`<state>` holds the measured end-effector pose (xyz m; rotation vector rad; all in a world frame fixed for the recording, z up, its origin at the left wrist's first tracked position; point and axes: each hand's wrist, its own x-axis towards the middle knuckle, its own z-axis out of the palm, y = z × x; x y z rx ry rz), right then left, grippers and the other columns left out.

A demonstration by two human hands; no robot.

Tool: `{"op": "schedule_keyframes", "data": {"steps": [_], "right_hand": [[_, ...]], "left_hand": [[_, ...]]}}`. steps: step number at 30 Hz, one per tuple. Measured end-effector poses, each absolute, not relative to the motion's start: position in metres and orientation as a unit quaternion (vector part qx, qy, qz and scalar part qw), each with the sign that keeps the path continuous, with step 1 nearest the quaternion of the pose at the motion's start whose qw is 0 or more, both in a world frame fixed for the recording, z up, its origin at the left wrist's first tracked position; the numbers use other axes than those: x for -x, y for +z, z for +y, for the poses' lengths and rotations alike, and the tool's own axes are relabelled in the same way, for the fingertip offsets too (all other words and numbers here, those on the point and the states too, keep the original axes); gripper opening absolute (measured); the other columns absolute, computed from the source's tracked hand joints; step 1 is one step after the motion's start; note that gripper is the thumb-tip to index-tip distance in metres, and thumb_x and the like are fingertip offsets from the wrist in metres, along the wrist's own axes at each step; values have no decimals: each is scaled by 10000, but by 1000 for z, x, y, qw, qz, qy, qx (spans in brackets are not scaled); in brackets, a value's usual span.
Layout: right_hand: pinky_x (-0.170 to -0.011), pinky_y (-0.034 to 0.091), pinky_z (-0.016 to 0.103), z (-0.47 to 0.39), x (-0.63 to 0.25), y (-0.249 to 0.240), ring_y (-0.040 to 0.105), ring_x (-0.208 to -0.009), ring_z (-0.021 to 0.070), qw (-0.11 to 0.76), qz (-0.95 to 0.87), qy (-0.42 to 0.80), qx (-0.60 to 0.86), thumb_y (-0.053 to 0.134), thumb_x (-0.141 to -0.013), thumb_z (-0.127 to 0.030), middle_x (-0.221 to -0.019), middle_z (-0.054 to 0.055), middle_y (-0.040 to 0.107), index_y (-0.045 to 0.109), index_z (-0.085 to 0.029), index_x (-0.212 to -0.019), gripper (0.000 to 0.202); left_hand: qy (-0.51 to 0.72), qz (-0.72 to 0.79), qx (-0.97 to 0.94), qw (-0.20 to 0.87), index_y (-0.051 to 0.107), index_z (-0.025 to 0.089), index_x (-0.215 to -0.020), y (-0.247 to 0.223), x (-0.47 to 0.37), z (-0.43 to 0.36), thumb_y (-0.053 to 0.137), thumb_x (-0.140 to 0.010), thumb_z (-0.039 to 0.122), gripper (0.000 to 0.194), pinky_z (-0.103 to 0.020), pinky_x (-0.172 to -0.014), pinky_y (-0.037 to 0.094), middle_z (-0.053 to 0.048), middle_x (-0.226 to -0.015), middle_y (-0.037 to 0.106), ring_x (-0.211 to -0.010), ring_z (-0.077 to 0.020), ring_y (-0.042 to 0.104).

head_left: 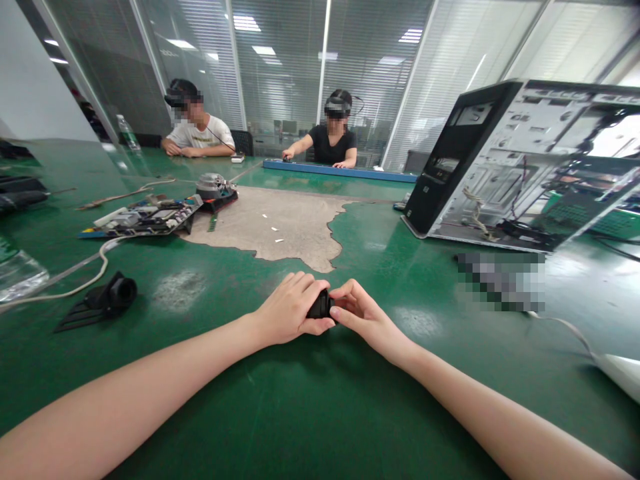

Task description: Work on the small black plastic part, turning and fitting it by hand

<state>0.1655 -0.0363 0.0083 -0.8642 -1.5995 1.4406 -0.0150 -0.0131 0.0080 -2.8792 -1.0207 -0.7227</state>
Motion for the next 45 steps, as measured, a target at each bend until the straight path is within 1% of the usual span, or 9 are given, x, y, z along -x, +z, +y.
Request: {"op": "schedule_keyframes", "data": {"steps": [6, 12, 14, 18, 25, 28, 32, 38, 45], "right_hand": [[-798, 420, 311, -34, -165, 7, 524, -863, 134, 396, -638, 556, 357, 613, -721, -312, -903, 8, 527, 453, -211, -900, 260], [-756, 433, 283, -37, -166, 8, 526, -818, 112, 389, -647, 564, 335, 658, -681, -256, -907, -15, 498, 410, -229, -855, 304], [-752, 429, 275, -38, -166, 8, 519, -822, 109, 394, -646, 562, 334, 642, -698, -267, -895, -18, 496, 412, -231, -850, 277], [-756, 426, 282, -37, -165, 7, 518, -840, 116, 406, -641, 558, 336, 572, -755, -339, -857, -17, 517, 430, -228, -836, 197], [-799, 424, 319, -34, -165, 8, 528, -866, 137, 389, -640, 549, 370, 598, -731, -348, -900, 13, 536, 453, -211, -904, 265], [-804, 423, 323, -34, -166, 9, 539, -862, 136, 377, -643, 564, 355, 615, -722, -311, -909, 10, 535, 438, -210, -889, 263], [-808, 426, 318, -36, -167, 9, 546, -846, 124, 384, -647, 568, 332, 668, -672, -271, -915, -11, 520, 409, -228, -860, 323], [-773, 428, 298, -38, -165, 9, 534, -840, 122, 401, -632, 566, 347, 600, -731, -341, -865, -15, 530, 429, -223, -825, 228], [-793, 422, 321, -34, -165, 9, 533, -862, 141, 389, -631, 565, 362, 615, -715, -326, -900, 8, 535, 452, -211, -896, 270]], "left_hand": [[-226, -328, 917, -2, 452, 124, -1050, 9, 15, -13, 260, -810, 609, 574, -358, -727, 342, -84, -883, 498, -799, -224, 416], [-223, -329, 918, 3, 448, 114, -1063, 10, 15, -14, 240, -809, 617, 600, -365, -733, 342, -91, -887, 497, -799, -228, 417], [-224, -327, 918, 3, 451, 116, -1058, 9, 15, -14, 239, -809, 617, 598, -365, -733, 343, -91, -885, 499, -799, -228, 418], [-231, -325, 917, 1, 456, 126, -1052, 9, 14, -13, 242, -811, 613, 584, -360, -725, 344, -86, -877, 501, -794, -226, 422], [-231, -328, 916, -5, 461, 131, -1043, 9, 15, -13, 246, -814, 607, 570, -357, -720, 343, -84, -877, 500, -792, -224, 419], [-229, -327, 917, -4, 456, 123, -1049, 9, 15, -14, 241, -814, 609, 581, -357, -722, 341, -87, -878, 500, -792, -224, 418], [-235, -327, 915, 1, 453, 118, -1064, 8, 15, -13, 238, -812, 612, 594, -358, -726, 342, -92, -882, 500, -794, -224, 420], [-238, -325, 915, 1, 460, 125, -1053, 7, 15, -13, 247, -814, 606, 578, -354, -717, 344, -84, -865, 501, -785, -222, 421], [-228, -331, 916, -2, 456, 129, -1050, 9, 15, -13, 239, -813, 612, 580, -356, -723, 343, -86, -886, 500, -799, -227, 418]]}}
